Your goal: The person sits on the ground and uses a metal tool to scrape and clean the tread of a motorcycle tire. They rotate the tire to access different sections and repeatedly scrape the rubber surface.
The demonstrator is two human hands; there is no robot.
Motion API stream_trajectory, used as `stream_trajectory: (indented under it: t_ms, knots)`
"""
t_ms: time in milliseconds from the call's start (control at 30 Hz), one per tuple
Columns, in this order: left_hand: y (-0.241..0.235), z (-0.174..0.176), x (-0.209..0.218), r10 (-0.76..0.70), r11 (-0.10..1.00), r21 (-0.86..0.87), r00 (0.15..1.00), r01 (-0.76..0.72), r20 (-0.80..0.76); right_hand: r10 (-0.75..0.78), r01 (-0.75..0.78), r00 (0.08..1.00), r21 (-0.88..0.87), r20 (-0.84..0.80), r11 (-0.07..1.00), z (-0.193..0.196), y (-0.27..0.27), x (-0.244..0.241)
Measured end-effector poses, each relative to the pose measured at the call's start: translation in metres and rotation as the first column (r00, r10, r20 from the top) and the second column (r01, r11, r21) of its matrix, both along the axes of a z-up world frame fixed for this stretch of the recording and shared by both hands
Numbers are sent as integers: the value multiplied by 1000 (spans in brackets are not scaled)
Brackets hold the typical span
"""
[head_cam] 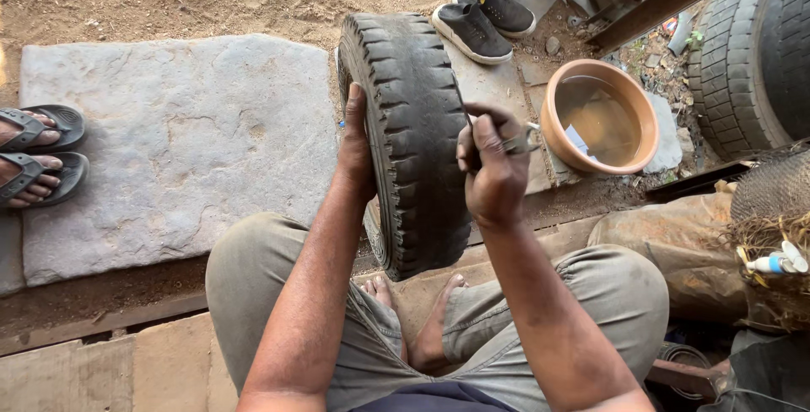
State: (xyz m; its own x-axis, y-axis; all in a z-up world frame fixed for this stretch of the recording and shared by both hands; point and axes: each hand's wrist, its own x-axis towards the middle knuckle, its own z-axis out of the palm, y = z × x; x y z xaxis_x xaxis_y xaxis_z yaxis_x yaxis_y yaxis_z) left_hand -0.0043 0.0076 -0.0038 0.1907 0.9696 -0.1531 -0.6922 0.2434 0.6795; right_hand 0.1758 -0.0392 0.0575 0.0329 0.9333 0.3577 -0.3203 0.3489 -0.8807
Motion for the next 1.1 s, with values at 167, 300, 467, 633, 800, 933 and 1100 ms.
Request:
stream_trajectory:
  t_ms: [167, 300, 467, 633, 800, 933, 1100]
  knots:
    - [-3, -1, -3, -3, 1000, 25, 1000, 2, 27, 60, -63, 997, -55, -56, 996, -6, -2, 6]
    - [-4, 11, -1, -26, 997, 69, 997, 21, 69, 83, -122, 976, -184, -203, 975, 8, 0, 28]
    - [-5, 14, -1, -47, 998, 52, 996, 43, 70, 100, -175, 968, -336, -229, 926, 11, -6, 51]
    - [-5, 6, -3, 33, 999, -6, 991, -34, -133, -60, 8, 994, -481, -93, 877, -23, 5, 67]
    - [-6, 5, -3, -35, 999, -24, 999, 34, -38, -99, 144, 990, -676, 105, 723, -66, 20, 69]
    - [-10, 3, 1, -21, 1000, -14, 996, 20, -85, 17, -14, 1000, -660, -2, 751, -86, 18, 51]
    - [-15, -3, 3, -41, 999, -9, 996, 41, -78, 177, -218, 976, -654, -129, 724, -113, 27, 40]
